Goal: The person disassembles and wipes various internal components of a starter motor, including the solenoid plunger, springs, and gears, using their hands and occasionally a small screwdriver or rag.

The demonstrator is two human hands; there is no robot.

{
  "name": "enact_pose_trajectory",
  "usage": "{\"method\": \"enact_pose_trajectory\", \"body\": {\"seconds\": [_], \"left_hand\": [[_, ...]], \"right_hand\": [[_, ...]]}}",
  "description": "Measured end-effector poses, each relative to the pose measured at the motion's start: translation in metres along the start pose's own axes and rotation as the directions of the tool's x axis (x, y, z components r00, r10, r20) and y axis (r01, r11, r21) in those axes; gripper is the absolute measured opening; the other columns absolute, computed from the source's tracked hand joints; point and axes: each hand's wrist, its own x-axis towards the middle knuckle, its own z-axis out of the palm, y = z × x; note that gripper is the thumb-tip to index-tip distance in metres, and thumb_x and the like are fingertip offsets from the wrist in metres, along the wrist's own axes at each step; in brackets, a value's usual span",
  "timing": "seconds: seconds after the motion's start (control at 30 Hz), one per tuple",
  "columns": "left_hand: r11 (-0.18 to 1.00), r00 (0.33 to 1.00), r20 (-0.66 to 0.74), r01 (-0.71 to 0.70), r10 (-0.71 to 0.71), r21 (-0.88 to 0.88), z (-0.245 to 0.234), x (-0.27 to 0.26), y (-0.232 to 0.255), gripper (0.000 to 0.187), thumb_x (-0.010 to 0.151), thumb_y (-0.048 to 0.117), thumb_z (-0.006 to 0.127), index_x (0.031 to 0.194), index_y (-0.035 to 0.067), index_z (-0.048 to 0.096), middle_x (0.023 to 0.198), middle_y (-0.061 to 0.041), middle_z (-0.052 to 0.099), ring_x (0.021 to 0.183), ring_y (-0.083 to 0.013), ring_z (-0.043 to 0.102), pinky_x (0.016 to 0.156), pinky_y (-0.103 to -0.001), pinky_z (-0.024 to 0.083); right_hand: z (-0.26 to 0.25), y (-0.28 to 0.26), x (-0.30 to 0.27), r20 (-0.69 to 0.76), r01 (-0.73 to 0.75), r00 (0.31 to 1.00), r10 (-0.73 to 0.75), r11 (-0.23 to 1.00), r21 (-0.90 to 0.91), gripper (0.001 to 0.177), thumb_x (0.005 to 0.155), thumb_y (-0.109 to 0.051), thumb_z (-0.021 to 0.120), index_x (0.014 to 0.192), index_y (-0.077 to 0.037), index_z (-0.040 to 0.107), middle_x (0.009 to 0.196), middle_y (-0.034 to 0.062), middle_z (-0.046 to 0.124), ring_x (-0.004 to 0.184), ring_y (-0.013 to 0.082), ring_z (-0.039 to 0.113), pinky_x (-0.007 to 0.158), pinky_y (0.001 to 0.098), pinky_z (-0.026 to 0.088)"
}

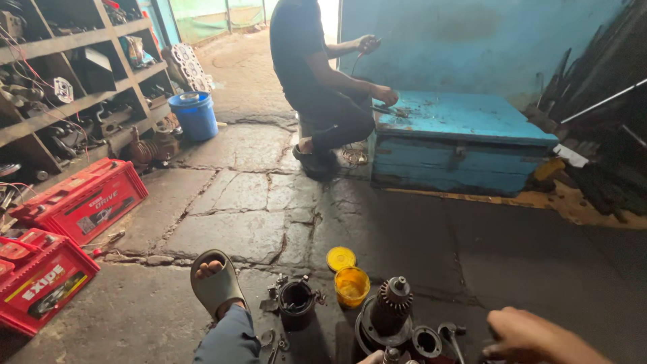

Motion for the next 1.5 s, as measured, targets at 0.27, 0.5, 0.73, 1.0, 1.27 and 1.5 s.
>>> {"method": "enact_pose_trajectory", "body": {"seconds": [0.27, 0.5, 0.73, 1.0, 1.27, 1.5], "left_hand": [[0.994, 0.996, 0.069, 0.049, -0.057, 0.101, 0.013, -0.002, -0.020, 0.035, 0.070, 0.039, 0.087, 0.093, 0.012, 0.083, 0.075, -0.004, 0.080, 0.074, -0.0101, 0.080, 0.076, -0.028, 0.060], [0.968, 0.977, -0.014, -0.211, 0.215, 0.139, 0.017, -0.028, 0.037, 0.030, 0.083, 0.024, 0.081, 0.074, 0.000, 0.066, 0.062, -0.011, 0.068, 0.052, -0.0184, 0.061, 0.054, -0.035, 0.051], [0.915, 0.922, -0.034, -0.376, 0.385, 0.145, 0.024, -0.032, 0.043, 0.040, 0.087, 0.016, 0.083, 0.069, 0.001, 0.051, 0.056, -0.011, 0.055, 0.047, -0.0156, 0.046, 0.047, -0.034, 0.042], [0.893, 0.899, -0.029, -0.429, 0.436, 0.134, 0.025, -0.036, 0.038, 0.036, 0.087, 0.013, 0.082, 0.071, 0.001, 0.052, 0.058, -0.009, 0.054, 0.051, -0.0123, 0.046, 0.048, -0.033, 0.043], [0.913, 0.915, 0.033, -0.403, 0.402, 0.060, 0.029, -0.042, 0.033, 0.031, 0.086, 0.008, 0.080, 0.073, 0.001, 0.053, 0.058, -0.008, 0.053, 0.055, -0.0103, 0.045, 0.050, -0.031, 0.042], [0.773, 0.783, -0.051, -0.599, 0.620, 0.208, 0.030, -0.046, 0.027, 0.022, 0.071, 0.000, 0.077, 0.078, 0.002, 0.056, 0.072, -0.012, 0.057, 0.063, -0.0271, 0.057, 0.057, -0.037, 0.045]], "right_hand": [[0.020, -0.054, -0.062, -0.480, 0.320, 0.866, -0.137, 0.890, 0.325, 0.071, 0.077, -0.014, 0.081, 0.144, -0.022, 0.059, 0.124, 0.0031, 0.071, 0.113, 0.0208, 0.072, 0.097, 0.0365, 0.056], [0.008, -0.115, -0.144, -0.786, 0.526, 0.609, -0.104, 0.794, 0.303, 0.076, 0.064, 0.004, 0.078, 0.138, -0.014, 0.069, 0.119, 0.0120, 0.071, 0.095, 0.0263, 0.072, 0.078, 0.0379, 0.061], [0.011, -0.124, -0.168, -0.914, 0.729, 0.222, -0.340, 0.680, -0.076, 0.041, 0.076, -0.010, 0.081, 0.117, -0.009, 0.073, 0.103, 0.0089, 0.075, 0.078, 0.0213, 0.076, 0.065, 0.0312, 0.060], [0.015, -0.131, -0.177, -0.931, 0.709, 0.151, -0.332, 0.693, -0.132, 0.041, 0.075, -0.009, 0.083, 0.114, -0.006, 0.074, 0.095, 0.0079, 0.073, 0.068, 0.0185, 0.070, 0.058, 0.0311, 0.054], [0.018, -0.137, -0.177, -0.929, 0.708, 0.129, -0.347, 0.688, -0.158, 0.045, 0.073, -0.008, 0.083, 0.116, -0.004, 0.072, 0.096, 0.0088, 0.071, 0.070, 0.0197, 0.071, 0.058, 0.0311, 0.055], [0.021, -0.138, -0.180, -0.929, 0.710, 0.143, -0.341, 0.689, -0.144, 0.042, 0.075, -0.005, 0.083, 0.116, -0.005, 0.072, 0.093, 0.0081, 0.070, 0.068, 0.0205, 0.071, 0.057, 0.0311, 0.055]]}}
